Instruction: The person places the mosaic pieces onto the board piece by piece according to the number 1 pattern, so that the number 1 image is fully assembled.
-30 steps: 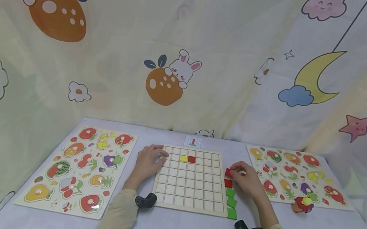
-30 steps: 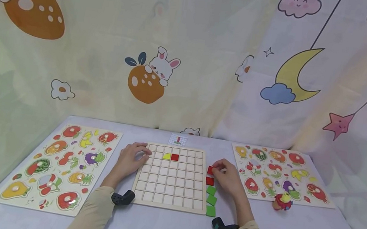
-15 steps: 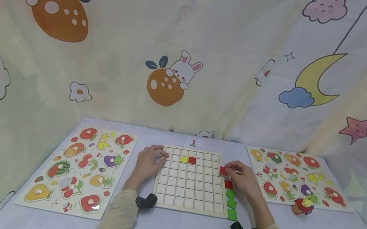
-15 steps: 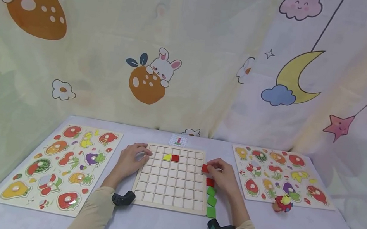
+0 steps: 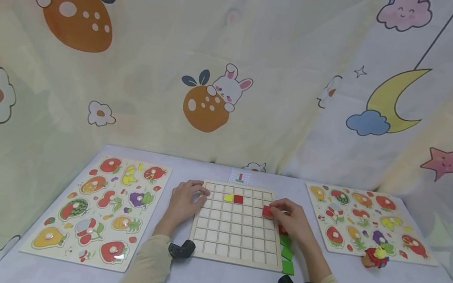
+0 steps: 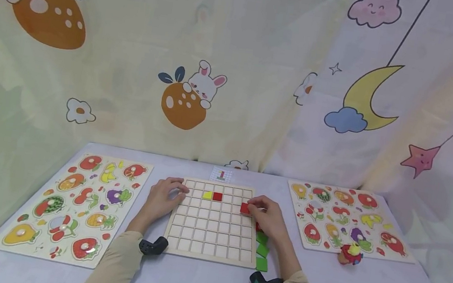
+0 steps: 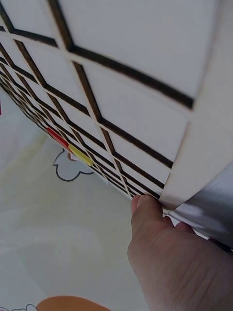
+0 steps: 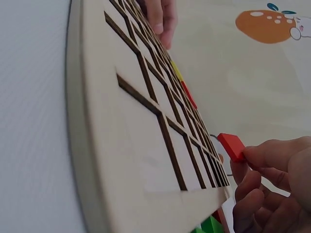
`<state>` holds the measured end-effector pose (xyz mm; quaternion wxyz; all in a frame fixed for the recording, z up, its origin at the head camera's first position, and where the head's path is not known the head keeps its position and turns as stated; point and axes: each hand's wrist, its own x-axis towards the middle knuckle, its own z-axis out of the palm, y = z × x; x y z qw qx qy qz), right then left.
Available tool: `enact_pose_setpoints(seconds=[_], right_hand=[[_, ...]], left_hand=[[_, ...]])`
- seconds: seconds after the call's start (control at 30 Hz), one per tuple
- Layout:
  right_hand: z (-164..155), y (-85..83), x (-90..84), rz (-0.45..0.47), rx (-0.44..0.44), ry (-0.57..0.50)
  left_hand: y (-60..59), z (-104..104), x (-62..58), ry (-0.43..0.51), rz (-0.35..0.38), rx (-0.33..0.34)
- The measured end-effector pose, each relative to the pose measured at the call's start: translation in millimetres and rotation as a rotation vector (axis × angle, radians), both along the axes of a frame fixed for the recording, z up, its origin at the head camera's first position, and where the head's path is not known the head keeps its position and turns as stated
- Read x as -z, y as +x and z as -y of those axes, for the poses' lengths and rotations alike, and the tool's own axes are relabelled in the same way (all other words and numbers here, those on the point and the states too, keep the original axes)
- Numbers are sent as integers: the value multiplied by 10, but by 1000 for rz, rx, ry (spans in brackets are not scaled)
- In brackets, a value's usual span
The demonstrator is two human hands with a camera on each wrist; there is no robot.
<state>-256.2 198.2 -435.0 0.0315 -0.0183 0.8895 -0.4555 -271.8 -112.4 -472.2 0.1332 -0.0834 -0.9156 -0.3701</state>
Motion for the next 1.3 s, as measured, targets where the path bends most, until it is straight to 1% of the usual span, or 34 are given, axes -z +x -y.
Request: enact_pose_setpoints(seconds=[0.27,0.43,0.63,0.87,1.13,1.3], right_hand=[[140,-29,-6,-21,-20,-5],[251,-40,-6,-5,-10,-12],[360,-60,6,-30,-19,-27],[484,-69,1,-43,-25,-6],[581,-75,6,-84,-62,7],[628,-82,18,-108,-83,7]], left_hand=[[4,-5,3,5,3,0],[4,1,23,10,-5,5],[4,-4,29,14,-14,5],[5,-7,31,14,-28,0],[20,-17,17,2,-3,-7],[18,-16,7,-6,-1,-12]])
